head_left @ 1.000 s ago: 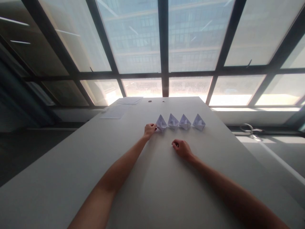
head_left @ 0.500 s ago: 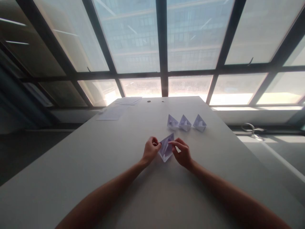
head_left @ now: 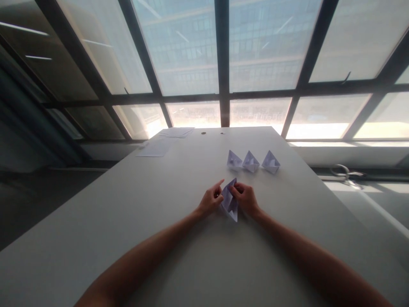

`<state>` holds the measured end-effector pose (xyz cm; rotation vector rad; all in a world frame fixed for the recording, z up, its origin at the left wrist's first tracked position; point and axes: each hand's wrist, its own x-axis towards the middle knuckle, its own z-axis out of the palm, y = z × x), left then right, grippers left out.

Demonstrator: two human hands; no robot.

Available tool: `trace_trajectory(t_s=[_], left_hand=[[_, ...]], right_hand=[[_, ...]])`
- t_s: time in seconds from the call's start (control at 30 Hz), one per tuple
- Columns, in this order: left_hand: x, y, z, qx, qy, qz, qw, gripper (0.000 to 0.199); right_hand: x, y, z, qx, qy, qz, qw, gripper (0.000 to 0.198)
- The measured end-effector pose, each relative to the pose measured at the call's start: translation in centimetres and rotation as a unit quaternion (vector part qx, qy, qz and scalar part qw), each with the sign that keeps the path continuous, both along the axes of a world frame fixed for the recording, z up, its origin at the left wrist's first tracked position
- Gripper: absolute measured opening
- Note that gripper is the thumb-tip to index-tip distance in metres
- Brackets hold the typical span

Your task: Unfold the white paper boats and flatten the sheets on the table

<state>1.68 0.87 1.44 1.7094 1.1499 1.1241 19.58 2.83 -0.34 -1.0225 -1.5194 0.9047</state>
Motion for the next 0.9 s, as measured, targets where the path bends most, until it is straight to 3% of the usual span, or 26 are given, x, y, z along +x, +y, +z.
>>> trace_trajectory(t_s=[0.23,0.37,0.47,0.63,0.9], left_hand=[[-0.2,0.1,-0.1,-0.018,-0.016,-0.011,1.0,0.07],[-0.3,0.4,0.5,-0.041,-0.037,-0.014,0.998,0.054],[-0.5,0.6,1.1,-0.049,-0.051,-0.043,0.997,0.04],[-0.8,0.7,1.0,-0.107,-0.066,-0.067,0.99,0.036],[-1.7,1.6,0.5,-0.227,-0.24,-0.037,0.943,0.048]], right_hand=[[0.3,0.4,0.3,-0.009,0.031,-0.006,0.999,0.032],[0.9,0.5,0.8,-0.054,0.091,0.037,0.994,0.026],[1.5,0.7,0.9,-0.098,0.157,0.084,0.979,0.023],[2.5,1.5,1.2,-0.166,0.25,0.129,0.945,0.021],[3.1,1.8,1.6,-0.195,0.275,0.126,0.933,0.022]])
